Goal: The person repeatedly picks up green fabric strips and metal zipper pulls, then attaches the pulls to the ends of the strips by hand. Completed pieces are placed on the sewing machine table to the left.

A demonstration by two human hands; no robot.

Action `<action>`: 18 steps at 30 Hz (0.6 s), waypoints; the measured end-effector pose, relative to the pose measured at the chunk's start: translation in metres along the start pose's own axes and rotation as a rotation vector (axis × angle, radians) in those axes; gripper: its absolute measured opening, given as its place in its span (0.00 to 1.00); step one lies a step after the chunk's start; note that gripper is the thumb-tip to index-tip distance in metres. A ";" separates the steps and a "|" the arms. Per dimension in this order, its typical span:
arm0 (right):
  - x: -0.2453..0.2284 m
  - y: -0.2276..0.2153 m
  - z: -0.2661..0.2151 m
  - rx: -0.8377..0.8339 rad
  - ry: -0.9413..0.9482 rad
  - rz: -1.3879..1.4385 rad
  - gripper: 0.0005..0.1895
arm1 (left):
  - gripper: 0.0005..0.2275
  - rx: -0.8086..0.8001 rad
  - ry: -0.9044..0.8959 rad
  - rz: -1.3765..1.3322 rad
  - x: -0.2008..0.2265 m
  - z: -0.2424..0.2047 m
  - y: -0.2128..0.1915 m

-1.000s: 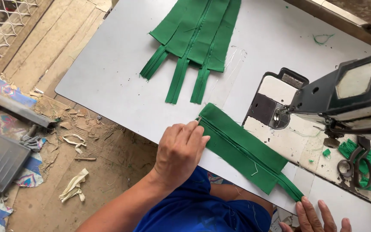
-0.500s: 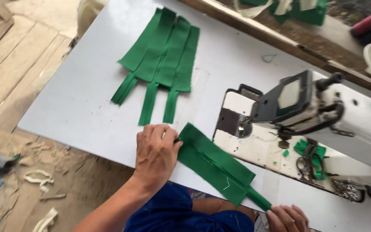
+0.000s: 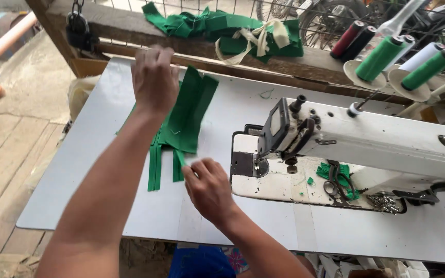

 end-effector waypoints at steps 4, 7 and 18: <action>0.029 0.057 -0.013 -0.096 0.202 -0.075 0.07 | 0.13 -0.417 0.035 0.046 0.012 -0.101 0.086; 0.019 0.051 -0.019 -0.081 0.162 -0.035 0.11 | 0.24 -0.693 -0.035 -0.159 0.016 -0.151 0.088; 0.008 -0.110 -0.209 0.100 0.316 0.257 0.12 | 0.40 -0.989 0.088 -0.090 0.033 -0.144 0.052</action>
Point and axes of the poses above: each hand's wrist, its own z-axis towards the middle knuckle, its own y-axis out of the palm, x = y × z, the point moved 8 cm from there along z, towards the middle knuckle, and after that the axes turned 6 degrees about y, right-handed, at the moved point
